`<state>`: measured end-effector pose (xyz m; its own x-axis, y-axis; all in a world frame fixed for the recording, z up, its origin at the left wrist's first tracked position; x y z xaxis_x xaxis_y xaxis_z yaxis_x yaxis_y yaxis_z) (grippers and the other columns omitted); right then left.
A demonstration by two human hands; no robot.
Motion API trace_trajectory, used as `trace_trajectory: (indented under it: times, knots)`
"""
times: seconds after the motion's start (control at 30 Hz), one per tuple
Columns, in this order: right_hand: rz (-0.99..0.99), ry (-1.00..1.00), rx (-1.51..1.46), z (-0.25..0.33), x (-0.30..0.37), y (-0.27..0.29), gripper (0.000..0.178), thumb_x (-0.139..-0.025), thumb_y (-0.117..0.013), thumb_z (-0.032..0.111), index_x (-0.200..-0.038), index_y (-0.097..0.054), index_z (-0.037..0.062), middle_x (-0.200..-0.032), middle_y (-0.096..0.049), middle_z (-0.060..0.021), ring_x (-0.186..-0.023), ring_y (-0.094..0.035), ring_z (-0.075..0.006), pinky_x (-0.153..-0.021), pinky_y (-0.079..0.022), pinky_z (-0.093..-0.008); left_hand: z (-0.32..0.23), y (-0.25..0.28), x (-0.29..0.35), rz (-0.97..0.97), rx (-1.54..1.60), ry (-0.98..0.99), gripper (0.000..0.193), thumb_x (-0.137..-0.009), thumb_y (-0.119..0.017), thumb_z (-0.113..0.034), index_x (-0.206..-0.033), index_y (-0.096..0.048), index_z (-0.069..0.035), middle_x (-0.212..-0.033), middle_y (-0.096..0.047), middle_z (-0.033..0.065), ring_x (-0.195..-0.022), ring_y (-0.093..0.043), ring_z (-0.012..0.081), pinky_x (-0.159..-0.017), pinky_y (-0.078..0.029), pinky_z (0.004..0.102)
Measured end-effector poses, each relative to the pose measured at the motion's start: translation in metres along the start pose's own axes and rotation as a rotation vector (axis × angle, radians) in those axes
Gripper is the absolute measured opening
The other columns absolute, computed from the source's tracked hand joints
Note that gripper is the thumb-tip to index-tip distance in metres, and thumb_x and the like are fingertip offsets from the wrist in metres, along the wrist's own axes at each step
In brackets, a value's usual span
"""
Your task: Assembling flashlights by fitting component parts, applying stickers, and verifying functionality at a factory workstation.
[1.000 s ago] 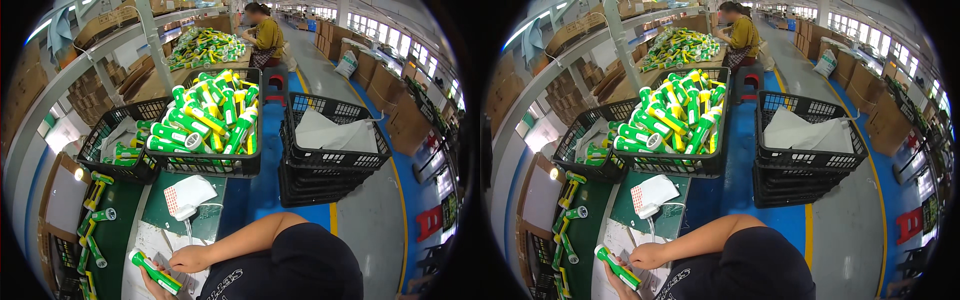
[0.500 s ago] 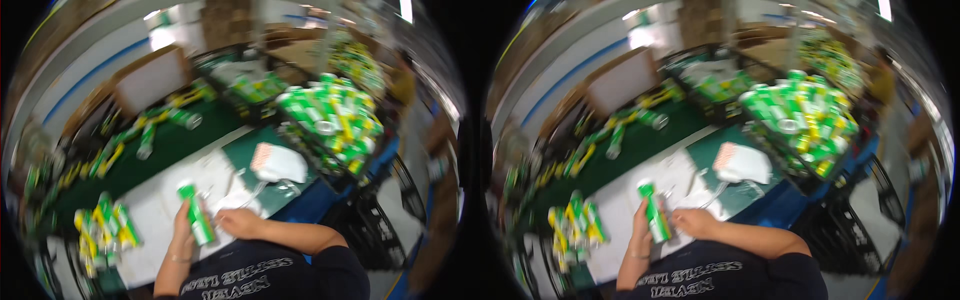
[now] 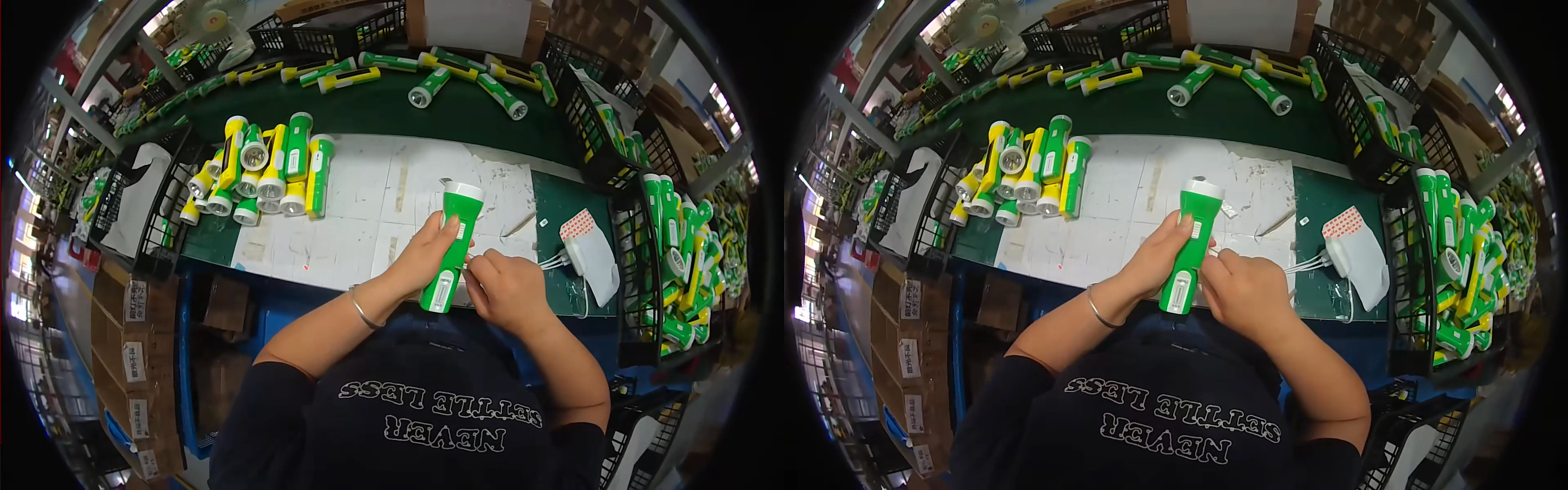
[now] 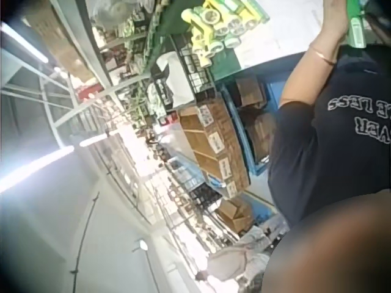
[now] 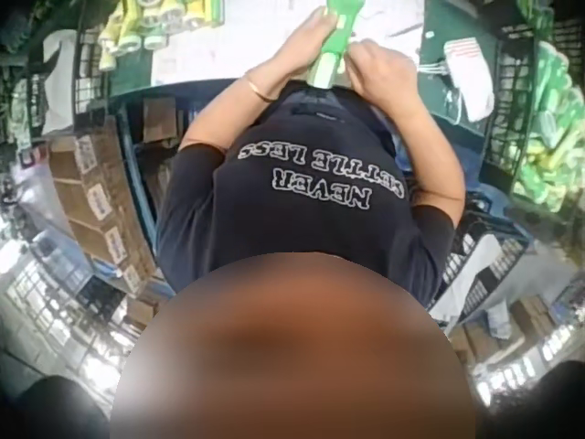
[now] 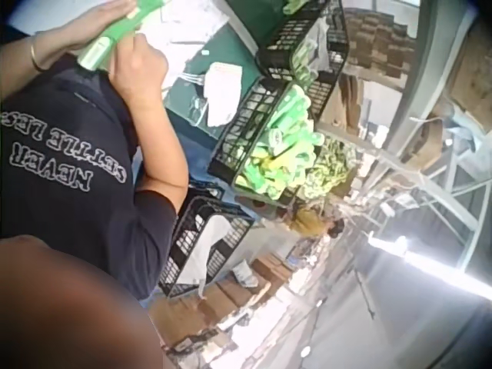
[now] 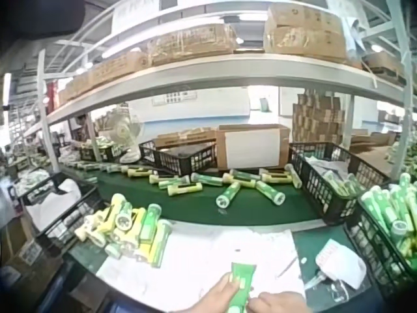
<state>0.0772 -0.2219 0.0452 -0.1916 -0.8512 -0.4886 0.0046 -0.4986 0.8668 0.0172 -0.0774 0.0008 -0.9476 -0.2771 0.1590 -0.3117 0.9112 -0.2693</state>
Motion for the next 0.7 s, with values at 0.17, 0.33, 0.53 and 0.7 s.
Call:
trace_trajectory:
  times: [0.17,0.33,0.53,0.7]
  knots:
    - [0.022,0.059,0.004,0.011,0.011,-0.010,0.016,-0.069,-0.065,0.016,-0.073,-0.050,0.0113,-0.064,-0.049,-0.0032,-0.046,-0.052,-0.0201,-0.042,-0.041,-0.0323,0.014,0.003,0.005,0.073,0.023,-0.110,0.041,-0.097,-0.029,-0.039,-0.118,-0.039,-0.005,-0.096,-0.056,0.0089,-0.078,-0.056,0.0147,-0.068,-0.050,0.0280]
    - [0.252,0.245,-0.395,0.035,0.031,-0.006,0.025,-0.070,-0.070,0.024,-0.063,-0.049,0.0130,-0.057,-0.047,-0.0029,-0.043,-0.047,-0.0225,-0.040,-0.036,-0.0347,-0.005,0.019,-0.005,-0.028,0.171,-0.052,0.044,-0.096,-0.027,-0.044,-0.114,-0.042,-0.007,-0.093,-0.055,0.0106,-0.076,-0.056,0.0165,-0.065,-0.050,0.0289]
    - [0.029,-0.568,-0.751,0.010,-0.002,-0.047,0.035,-0.075,-0.071,0.025,-0.061,-0.044,0.0064,-0.053,-0.044,-0.0064,-0.045,-0.043,-0.0205,-0.044,-0.035,-0.0314,-0.001,0.021,-0.009,0.009,0.197,-0.021,0.036,-0.093,-0.046,-0.031,-0.119,-0.039,-0.006,-0.099,-0.056,0.0120,-0.082,-0.057,0.0164,-0.069,-0.050,0.0306]
    - [-0.141,-0.562,-0.940,-0.030,-0.005,-0.069,0.037,-0.081,-0.065,0.016,-0.058,-0.038,0.0041,-0.053,-0.040,-0.0008,-0.049,-0.032,-0.0093,-0.045,-0.028,-0.0266,-0.009,0.038,-0.010,0.014,0.015,0.100,0.041,-0.091,-0.053,-0.026,-0.121,-0.036,-0.004,-0.098,-0.056,0.0101,-0.082,-0.057,0.0137,-0.070,-0.049,0.0265]
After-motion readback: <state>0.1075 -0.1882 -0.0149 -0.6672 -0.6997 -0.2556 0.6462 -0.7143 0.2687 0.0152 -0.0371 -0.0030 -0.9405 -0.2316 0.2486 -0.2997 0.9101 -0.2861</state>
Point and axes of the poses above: each hand's wrist, its own x-axis away from the middle knuckle, its own y-axis out of the back of the hand, z = x × y, the point moved 1 cm from there along -x, towards the middle knuckle
